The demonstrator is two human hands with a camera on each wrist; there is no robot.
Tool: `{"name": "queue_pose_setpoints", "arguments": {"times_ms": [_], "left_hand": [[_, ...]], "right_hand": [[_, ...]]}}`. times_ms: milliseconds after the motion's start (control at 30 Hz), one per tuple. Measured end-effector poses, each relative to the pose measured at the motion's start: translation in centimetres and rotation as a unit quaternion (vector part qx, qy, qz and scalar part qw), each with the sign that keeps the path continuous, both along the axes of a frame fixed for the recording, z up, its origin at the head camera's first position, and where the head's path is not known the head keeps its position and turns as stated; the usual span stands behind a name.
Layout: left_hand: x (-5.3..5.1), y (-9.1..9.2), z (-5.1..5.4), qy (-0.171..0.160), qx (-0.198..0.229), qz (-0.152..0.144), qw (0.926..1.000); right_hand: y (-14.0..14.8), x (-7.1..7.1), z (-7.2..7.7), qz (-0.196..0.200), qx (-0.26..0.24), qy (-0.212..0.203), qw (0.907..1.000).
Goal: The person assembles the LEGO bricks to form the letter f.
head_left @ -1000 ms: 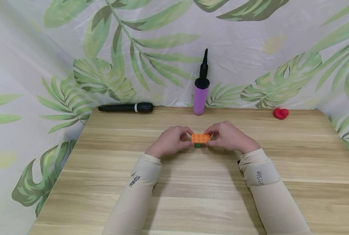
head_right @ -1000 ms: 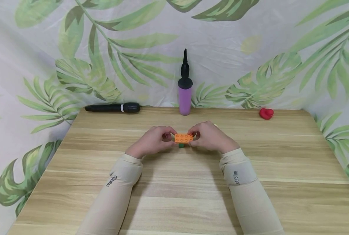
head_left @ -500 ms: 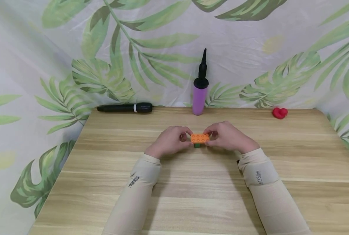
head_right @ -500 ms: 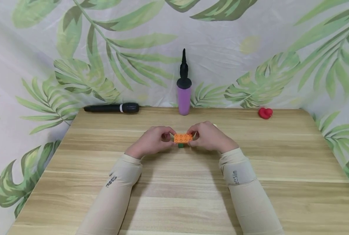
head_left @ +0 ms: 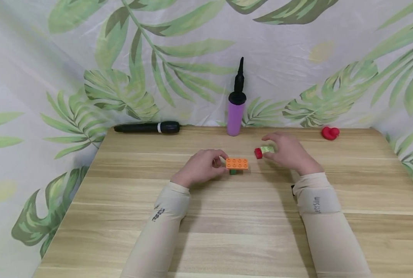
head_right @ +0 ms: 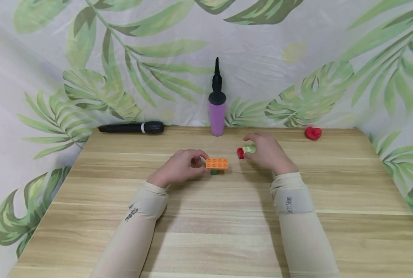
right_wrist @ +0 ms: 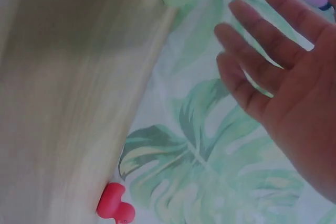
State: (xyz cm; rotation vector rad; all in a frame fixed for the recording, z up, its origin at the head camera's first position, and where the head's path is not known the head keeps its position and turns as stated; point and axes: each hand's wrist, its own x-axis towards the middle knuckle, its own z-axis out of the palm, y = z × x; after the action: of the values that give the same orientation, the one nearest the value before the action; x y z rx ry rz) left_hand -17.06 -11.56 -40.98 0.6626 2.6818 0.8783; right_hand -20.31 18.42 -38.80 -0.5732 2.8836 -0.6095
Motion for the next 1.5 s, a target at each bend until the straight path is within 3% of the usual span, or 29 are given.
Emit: {"name": "queue_pose_setpoints", "arguments": {"times_ms": [133,333,467,833,1133,1500], "left_hand": [[0.1,-0.1,0.0,-0.001,0.002,-0.001,1.0],[0.1,-0.1,-0.1,0.007,0.004,-0.005,1.0],[0.1,0.0,-0.1,0.005,0.003,-0.006,1.0],[0.0,0.1,0.1,0.005,0.001,-0.006,1.0],[0.1,0.0,0.2,0.005,0.0,-0.006,1.0],[0.0,0.0,-0.1,0.005,0.005,-0.011,0.9999]], "right_hand": [[-0.7,0.1,-0.6,0.018,0.021,0.004,0.9996],[-1.6,0.3,-1.3,0.014,0.069,-0.014,0.9975],[-1.7,0.5,-1.1,0.016,0.069,-0.015,0.9974],[-2.1,0.9,0.4,0.027,-0.035,-0.003,0.999],[-2.8,1.4,1.2,0.045,-0.057,0.004,0.9974],[-5.1,2.2,1.2,0.076,-0.094,-0.022,0.9925]]}}
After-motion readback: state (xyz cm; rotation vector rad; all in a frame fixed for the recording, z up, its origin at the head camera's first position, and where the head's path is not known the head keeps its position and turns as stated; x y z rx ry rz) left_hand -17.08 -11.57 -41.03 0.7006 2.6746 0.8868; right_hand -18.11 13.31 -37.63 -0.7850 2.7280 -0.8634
